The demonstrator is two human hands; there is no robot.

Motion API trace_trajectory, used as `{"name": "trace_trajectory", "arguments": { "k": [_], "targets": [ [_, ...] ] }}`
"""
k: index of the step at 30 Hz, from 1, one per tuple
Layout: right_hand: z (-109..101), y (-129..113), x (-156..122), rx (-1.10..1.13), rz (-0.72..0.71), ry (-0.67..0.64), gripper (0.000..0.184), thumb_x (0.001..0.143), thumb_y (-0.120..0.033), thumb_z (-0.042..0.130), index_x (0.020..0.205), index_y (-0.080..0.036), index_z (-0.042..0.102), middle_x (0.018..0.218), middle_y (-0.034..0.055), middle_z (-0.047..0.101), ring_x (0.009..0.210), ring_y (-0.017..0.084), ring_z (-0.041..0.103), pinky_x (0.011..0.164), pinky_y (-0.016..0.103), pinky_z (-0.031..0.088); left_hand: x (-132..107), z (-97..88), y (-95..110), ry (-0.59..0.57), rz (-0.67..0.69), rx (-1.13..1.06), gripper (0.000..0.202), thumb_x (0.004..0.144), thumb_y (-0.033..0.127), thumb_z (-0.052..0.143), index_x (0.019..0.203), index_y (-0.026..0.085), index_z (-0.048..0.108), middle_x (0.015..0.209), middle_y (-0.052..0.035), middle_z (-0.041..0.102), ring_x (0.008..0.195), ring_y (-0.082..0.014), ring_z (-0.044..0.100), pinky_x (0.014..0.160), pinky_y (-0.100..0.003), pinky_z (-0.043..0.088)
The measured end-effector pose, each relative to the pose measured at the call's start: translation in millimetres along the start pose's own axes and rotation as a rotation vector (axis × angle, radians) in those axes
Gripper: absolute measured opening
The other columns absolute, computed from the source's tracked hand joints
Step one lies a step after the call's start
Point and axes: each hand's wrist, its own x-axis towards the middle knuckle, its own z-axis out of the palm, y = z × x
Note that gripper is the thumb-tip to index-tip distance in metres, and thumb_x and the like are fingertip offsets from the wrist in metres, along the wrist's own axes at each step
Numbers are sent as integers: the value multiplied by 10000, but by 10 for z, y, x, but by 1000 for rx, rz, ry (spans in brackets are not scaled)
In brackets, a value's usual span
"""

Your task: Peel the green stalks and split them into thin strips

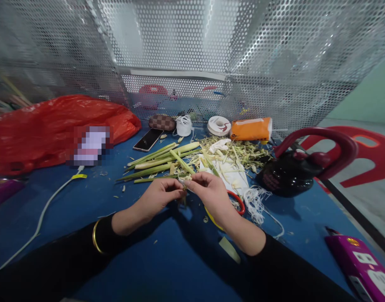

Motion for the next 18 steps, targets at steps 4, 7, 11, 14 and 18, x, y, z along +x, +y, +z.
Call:
{"name": "trace_trajectory", "arguments": {
  "k": [4, 7, 11, 14, 18],
  "targets": [
    [-4, 24, -11, 3, 42, -50, 225, 615, -334, 778, 616, -174, 619, 548, -34, 536, 512, 92, 396, 500, 257, 273, -9, 10, 1, -31, -29, 47, 91, 660, 217, 672, 617, 142, 644, 578, -7, 608, 550, -106, 495, 567, -245, 373],
    [-17, 28, -3, 9, 45, -38, 219, 616, -336, 777, 618, -174, 630, 545, -22, 558, 515, 99, 421, 510, 261, 301, -13, 20, 9, -31, -68, 12, 165, 672, 290, 704, 641, 138, 649, 584, -6, 603, 545, -101, 477, 548, -239, 348],
    [-31, -3, 11, 55, 33, -6, 234, 598, -350, 791, 601, -178, 632, 554, -18, 560, 554, 117, 473, 559, 276, 354, -19, 32, 7, -31, -107, -62, 320, 716, 445, 693, 647, 135, 653, 558, 14, 562, 516, -84, 443, 525, -231, 317],
    [-39, -22, 8, 49, 40, -12, 237, 602, -348, 791, 598, -182, 622, 536, -24, 548, 537, 112, 450, 546, 275, 332, -25, 34, 10, -37, -121, -61, 268, 680, 397, 739, 651, 143, 659, 568, 6, 590, 526, -92, 484, 537, -232, 346],
    [-89, -23, 25, -27, 31, -121, 239, 658, -348, 773, 590, -188, 609, 518, -41, 515, 504, 96, 394, 510, 263, 276, -19, 36, 36, -9, -133, -60, 209, 664, 333, 753, 643, 143, 667, 567, -5, 613, 538, -103, 524, 567, -242, 397]
  ]
}}
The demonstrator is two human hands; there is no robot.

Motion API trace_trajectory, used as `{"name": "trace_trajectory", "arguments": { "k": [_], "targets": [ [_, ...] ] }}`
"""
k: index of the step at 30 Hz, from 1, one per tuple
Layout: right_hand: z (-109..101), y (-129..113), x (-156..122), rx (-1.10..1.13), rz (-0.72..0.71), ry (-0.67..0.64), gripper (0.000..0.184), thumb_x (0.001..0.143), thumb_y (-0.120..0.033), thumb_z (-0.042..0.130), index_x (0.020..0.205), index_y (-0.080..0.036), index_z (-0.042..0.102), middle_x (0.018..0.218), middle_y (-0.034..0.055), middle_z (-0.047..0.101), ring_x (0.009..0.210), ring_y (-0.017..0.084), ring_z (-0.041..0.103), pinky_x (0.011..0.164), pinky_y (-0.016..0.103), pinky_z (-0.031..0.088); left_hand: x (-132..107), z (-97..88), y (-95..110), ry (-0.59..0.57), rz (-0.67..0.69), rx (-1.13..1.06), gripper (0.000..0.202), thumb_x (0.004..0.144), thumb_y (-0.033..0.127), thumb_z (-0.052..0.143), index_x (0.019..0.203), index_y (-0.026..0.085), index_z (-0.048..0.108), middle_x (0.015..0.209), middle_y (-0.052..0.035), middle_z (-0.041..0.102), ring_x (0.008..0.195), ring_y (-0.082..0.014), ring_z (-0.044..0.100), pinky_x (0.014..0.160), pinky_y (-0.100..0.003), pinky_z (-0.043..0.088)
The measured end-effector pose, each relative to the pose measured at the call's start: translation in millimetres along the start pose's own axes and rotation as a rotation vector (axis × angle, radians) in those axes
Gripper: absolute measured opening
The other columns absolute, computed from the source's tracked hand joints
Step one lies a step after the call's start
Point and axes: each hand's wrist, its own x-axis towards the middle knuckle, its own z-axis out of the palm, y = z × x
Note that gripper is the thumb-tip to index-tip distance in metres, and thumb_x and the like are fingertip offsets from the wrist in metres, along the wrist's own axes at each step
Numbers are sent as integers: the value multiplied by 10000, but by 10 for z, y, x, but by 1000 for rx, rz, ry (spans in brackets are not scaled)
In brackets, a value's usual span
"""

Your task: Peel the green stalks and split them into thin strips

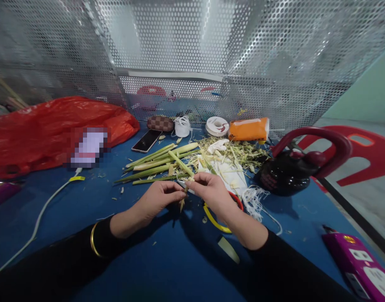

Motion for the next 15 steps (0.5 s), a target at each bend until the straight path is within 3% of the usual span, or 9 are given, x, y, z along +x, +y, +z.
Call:
{"name": "trace_trajectory", "arguments": {
  "k": [2, 5, 9, 12, 15],
  "targets": [
    [-77, 3, 49, 75, 34, 9, 260, 649, -326, 793, 559, -182, 596, 491, -40, 500, 475, 90, 384, 488, 257, 274, 12, -2, 16, 64, -15, -36, 214, 680, 344, 742, 721, 139, 694, 634, -18, 646, 560, -108, 555, 590, -250, 423],
    [-298, -17, 190, 320, 37, 218, 265, 628, -300, 813, 567, -186, 582, 491, -30, 509, 466, 99, 421, 461, 247, 322, 38, -18, 24, 194, -27, -69, 243, 714, 355, 722, 831, 142, 702, 760, -40, 686, 589, -110, 599, 597, -248, 439],
    [-646, -96, 361, 469, -35, 429, 241, 777, -430, 651, 687, -218, 579, 705, 12, 625, 631, 130, 554, 543, 236, 449, 47, -33, 14, 215, -46, -82, 208, 729, 310, 715, 853, 143, 701, 777, -48, 697, 605, -107, 617, 632, -248, 459],
    [-677, -122, 353, 489, 58, 376, 209, 820, -372, 596, 717, -190, 612, 760, 56, 660, 614, 132, 569, 545, 253, 470, 31, -19, 18, 161, -75, -75, 192, 725, 283, 712, 849, 136, 703, 767, -55, 699, 605, -111, 619, 641, -255, 464],
    [-462, -108, 228, 431, 143, 218, 89, 775, -247, 656, 796, -160, 667, 820, 76, 692, 602, 129, 587, 556, 263, 466, 21, -9, 24, 140, -66, -50, 188, 715, 283, 707, 828, 132, 705, 743, -51, 695, 614, -117, 613, 645, -257, 463]
  ]
}}
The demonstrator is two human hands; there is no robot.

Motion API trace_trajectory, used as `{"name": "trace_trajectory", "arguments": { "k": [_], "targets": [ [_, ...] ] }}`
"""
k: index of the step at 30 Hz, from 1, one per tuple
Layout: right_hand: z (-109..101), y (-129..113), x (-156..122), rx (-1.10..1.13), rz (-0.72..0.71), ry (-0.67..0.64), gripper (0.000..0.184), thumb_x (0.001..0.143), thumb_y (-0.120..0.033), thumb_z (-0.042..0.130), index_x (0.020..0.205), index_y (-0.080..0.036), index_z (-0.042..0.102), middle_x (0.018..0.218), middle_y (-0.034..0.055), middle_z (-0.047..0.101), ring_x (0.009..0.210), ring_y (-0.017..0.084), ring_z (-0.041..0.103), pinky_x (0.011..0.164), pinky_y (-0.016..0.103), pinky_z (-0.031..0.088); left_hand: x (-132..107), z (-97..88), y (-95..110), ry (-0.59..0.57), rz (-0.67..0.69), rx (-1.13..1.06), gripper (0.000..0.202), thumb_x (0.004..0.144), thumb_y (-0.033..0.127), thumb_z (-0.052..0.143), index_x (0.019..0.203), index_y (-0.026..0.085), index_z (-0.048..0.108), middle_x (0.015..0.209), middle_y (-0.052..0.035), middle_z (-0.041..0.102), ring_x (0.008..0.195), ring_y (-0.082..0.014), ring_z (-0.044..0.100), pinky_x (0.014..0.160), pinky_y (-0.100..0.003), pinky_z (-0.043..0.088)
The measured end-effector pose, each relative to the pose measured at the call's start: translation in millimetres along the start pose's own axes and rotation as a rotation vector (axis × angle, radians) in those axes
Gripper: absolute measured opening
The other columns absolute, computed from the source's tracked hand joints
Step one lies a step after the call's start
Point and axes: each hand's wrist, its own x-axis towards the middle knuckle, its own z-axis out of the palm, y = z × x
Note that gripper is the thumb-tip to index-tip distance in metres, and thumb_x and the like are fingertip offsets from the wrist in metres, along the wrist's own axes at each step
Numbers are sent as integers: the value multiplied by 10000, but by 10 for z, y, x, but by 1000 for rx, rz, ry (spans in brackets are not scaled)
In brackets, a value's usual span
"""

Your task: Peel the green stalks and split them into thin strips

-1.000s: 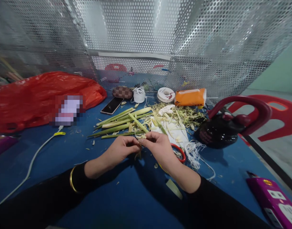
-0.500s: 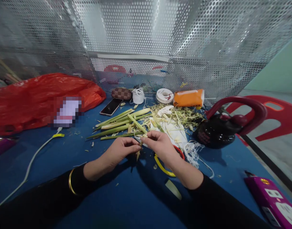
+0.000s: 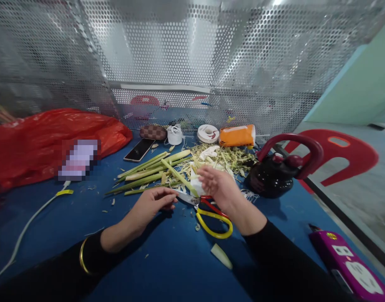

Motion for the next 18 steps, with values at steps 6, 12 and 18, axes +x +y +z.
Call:
{"name": "trace_trajectory", "arguments": {
  "k": [6, 12, 18],
  "targets": [
    [289, 158, -435, -1344, -535, -444, 64, 794, -245, 664, 829, -194, 679, 772, 64, 685, 710, 219, 618, 635, 325, 430, 32, -54, -58, -116, 148, 191, 219, 705, 353, 672, 661, 139, 660, 579, -1, 623, 556, -121, 554, 584, -243, 424],
    [242, 305, -629, -1876, -822, -478, 121, 772, -170, 673, 891, -160, 659, 843, 89, 694, 759, 271, 654, 686, 396, 497, -3, -143, 26, -122, 252, 775, 285, 772, 395, 606, 632, 162, 690, 578, -11, 654, 545, -135, 548, 512, -234, 332],
    [-278, 353, -632, -1681, -1056, -245, 213, 918, -268, 485, 1044, -203, 644, 1006, 114, 702, 887, 254, 683, 730, 364, 553, 65, -437, 238, 104, 474, 1035, 150, 789, 265, 598, 769, 220, 740, 785, 0, 734, 741, -173, 643, 605, -251, 404]
  ]
}}
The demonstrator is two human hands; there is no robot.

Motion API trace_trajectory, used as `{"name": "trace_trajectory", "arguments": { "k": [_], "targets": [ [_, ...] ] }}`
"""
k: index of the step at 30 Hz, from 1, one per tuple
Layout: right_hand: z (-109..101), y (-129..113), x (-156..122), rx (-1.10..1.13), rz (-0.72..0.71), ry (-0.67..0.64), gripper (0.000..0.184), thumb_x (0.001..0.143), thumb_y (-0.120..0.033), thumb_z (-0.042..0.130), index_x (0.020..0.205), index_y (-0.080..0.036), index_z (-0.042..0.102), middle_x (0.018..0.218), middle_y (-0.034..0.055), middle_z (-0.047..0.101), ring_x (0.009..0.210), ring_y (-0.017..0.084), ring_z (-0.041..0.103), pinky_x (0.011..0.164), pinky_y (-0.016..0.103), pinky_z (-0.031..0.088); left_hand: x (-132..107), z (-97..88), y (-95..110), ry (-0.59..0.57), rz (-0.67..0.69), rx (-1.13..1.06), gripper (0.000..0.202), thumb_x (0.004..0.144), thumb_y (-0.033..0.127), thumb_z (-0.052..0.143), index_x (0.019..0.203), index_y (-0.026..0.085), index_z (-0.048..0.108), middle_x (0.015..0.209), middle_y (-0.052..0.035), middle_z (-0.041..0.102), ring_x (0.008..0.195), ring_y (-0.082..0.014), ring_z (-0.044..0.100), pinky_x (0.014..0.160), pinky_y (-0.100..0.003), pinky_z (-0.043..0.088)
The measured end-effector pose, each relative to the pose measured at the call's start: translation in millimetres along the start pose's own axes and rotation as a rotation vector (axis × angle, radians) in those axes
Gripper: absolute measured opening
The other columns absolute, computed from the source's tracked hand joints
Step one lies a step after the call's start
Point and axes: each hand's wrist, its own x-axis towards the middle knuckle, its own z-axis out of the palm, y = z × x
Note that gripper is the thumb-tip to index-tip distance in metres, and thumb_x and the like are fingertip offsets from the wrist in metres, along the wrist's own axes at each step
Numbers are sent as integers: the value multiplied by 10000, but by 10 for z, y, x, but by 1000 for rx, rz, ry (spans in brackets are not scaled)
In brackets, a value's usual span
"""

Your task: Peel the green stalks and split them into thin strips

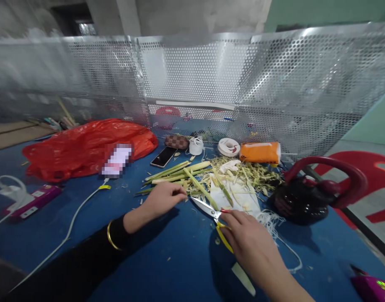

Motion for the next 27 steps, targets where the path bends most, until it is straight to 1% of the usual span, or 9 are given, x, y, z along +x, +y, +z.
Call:
{"name": "trace_trajectory", "arguments": {
  "k": [3, 7, 10, 13, 16, 20, 23, 26, 27],
  "targets": [
    [21, 145, -149, 62, 111, 14, 223, 925, -333, 489, 1053, -248, 650, 987, 81, 711, 821, 217, 699, 651, 302, 559, 152, -26, -119, 170, 61, 195, 217, 844, 204, 519, 915, 204, 724, 938, -38, 733, 859, -204, 644, 723, -305, 452],
    [94, 168, -172, 105, 151, -10, 190, 907, -300, 514, 1008, -246, 664, 1032, 86, 705, 885, 229, 693, 700, 324, 563, 436, 133, -142, 109, 251, 262, 288, 833, 106, 492, 1024, 183, 693, 1079, -87, 687, 1026, -218, 587, 875, -335, 426],
    [127, 144, -137, 137, 156, -31, 181, 902, -272, 519, 1010, -238, 660, 1037, 89, 697, 918, 241, 680, 735, 355, 561, 625, 247, -106, 9, 392, 295, 208, 792, 93, 548, 882, 198, 704, 973, -66, 700, 994, -203, 584, 914, -320, 400],
    [138, 144, -130, 171, 164, -46, 178, 912, -276, 510, 1011, -235, 652, 1030, 91, 689, 911, 243, 671, 749, 373, 554, 708, 229, -74, -7, 412, 309, 146, 784, 114, 569, 700, 177, 671, 781, -71, 680, 850, -206, 595, 875, -340, 404],
    [150, 162, -154, 197, 182, -8, 202, 927, -317, 494, 1026, -233, 649, 1014, 98, 683, 902, 256, 659, 759, 400, 540, 660, 73, -45, 71, 344, 285, 135, 786, 121, 558, 719, 167, 665, 783, -82, 669, 831, -214, 584, 843, -352, 399],
    [136, 168, -161, 328, 229, 118, 237, 942, -332, 467, 1064, -243, 648, 991, 93, 681, 908, 237, 648, 778, 370, 521, 486, -184, 3, 243, 157, 190, 107, 793, 175, 559, 796, 169, 666, 846, -85, 667, 873, -238, 577, 806, -365, 401],
    [62, 135, -62, 491, 282, 144, 225, 928, -363, 483, 976, -243, 667, 974, 79, 687, 906, 225, 646, 787, 347, 506, 359, -245, 74, 318, 10, 56, 87, 778, 200, 581, 784, 169, 662, 846, -70, 670, 834, -215, 593, 749, -330, 421],
    [-46, 64, 172, 672, 394, 134, 232, 867, -420, 551, 866, -220, 669, 926, 77, 692, 867, 231, 642, 769, 348, 495, 226, -136, 210, 239, -78, -180, 165, 777, 318, 616, 801, 161, 660, 740, -25, 664, 666, -151, 598, 615, -259, 436],
    [-76, 35, 272, 750, 446, 146, 235, 831, -430, 591, 867, -212, 670, 918, 78, 697, 870, 235, 640, 776, 350, 492, 173, -75, 265, 149, -197, -511, 181, 752, 329, 643, 807, 157, 658, 740, -21, 659, 654, -141, 589, 605, -251, 430]
  ]
}}
